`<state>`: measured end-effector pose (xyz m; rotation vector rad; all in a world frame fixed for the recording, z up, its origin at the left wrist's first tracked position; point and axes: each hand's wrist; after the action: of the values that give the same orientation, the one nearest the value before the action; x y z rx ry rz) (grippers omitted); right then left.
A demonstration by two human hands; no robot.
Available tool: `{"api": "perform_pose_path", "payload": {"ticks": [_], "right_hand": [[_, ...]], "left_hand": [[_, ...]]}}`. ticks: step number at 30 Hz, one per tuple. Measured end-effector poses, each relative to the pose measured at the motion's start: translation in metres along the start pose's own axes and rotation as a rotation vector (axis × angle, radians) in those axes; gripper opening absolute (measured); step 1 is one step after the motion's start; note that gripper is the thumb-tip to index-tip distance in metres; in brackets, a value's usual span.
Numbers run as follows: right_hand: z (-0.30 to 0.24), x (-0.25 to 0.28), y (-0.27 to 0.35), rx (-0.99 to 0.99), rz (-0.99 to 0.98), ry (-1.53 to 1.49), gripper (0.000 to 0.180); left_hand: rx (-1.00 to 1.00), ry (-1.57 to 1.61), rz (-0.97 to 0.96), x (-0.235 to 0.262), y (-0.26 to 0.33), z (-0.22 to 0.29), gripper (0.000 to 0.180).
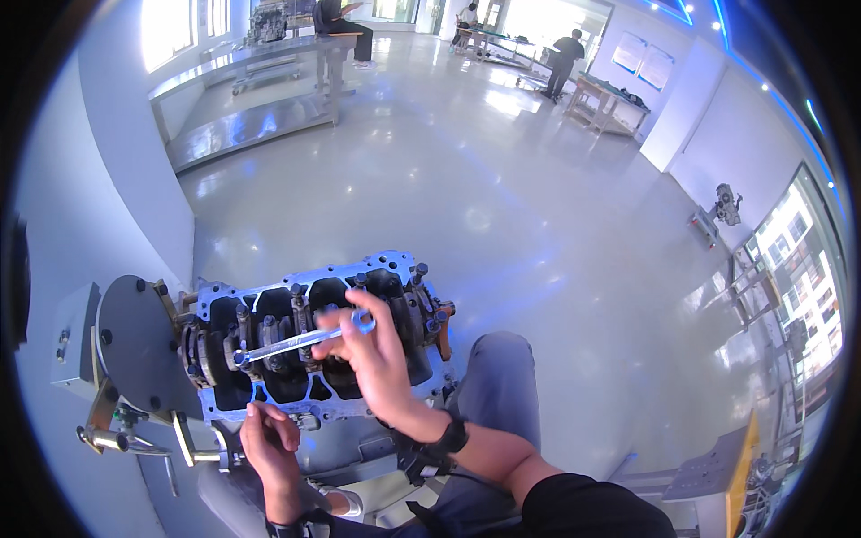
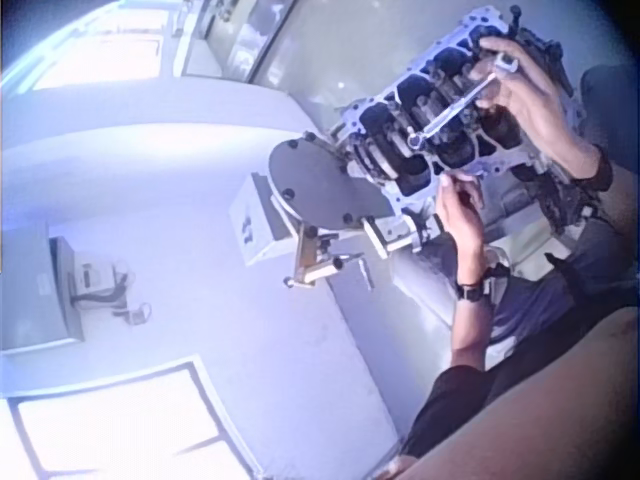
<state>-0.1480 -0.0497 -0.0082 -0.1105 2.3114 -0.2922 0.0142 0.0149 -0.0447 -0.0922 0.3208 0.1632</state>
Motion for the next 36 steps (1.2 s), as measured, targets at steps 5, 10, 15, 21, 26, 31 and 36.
{"api": "perform_pose_path", "payload": {"ticks": [5,10,15,21,26,31,36], "right_hand": [[-0.017,-0.006,-0.037,-0.111,-0.076,0.068,0.037],[-0.016,-0.01,-0.082,-0.301,-0.089,0.138,0.037],[-0.001,-0.025,-0.122,-0.45,-0.059,0.289,0.035],[0.01,-0.062,-0.146,-0.507,-0.134,0.497,0.026],[0.038,-0.086,-0.163,-0.465,-0.21,0.613,0.039],[0.062,-0.117,-0.158,-0.421,-0.418,0.81,0.047],[0.087,-0.137,-0.125,0.085,-0.915,1.205,0.038]], "left_hand": [[0.031,0.025,-0.007,-0.005,-0.003,-0.002,0.042],[0.026,0.01,-0.032,-0.01,-0.007,-0.004,0.039],[0.023,0.062,-0.039,-0.001,-0.004,0.005,0.04],[-0.62,-0.927,0.297,0.006,-0.004,0.025,0.012],[-0.704,-1.246,0.273,0.0,-0.008,0.033,0.037],[-0.684,-1.413,0.24,-0.002,-0.009,0.025,0.044],[-0.701,-1.467,0.24,-0.008,-0.007,0.022,0.042]]}}
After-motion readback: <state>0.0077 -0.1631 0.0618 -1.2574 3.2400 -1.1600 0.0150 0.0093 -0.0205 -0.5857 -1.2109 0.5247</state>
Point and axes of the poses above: each hand's wrist, its own y-axis away from the middle knuckle, its own x-axis out of the back of the hand, z = x × y, and after that the axes turned 10 degrees about -y, right-handed
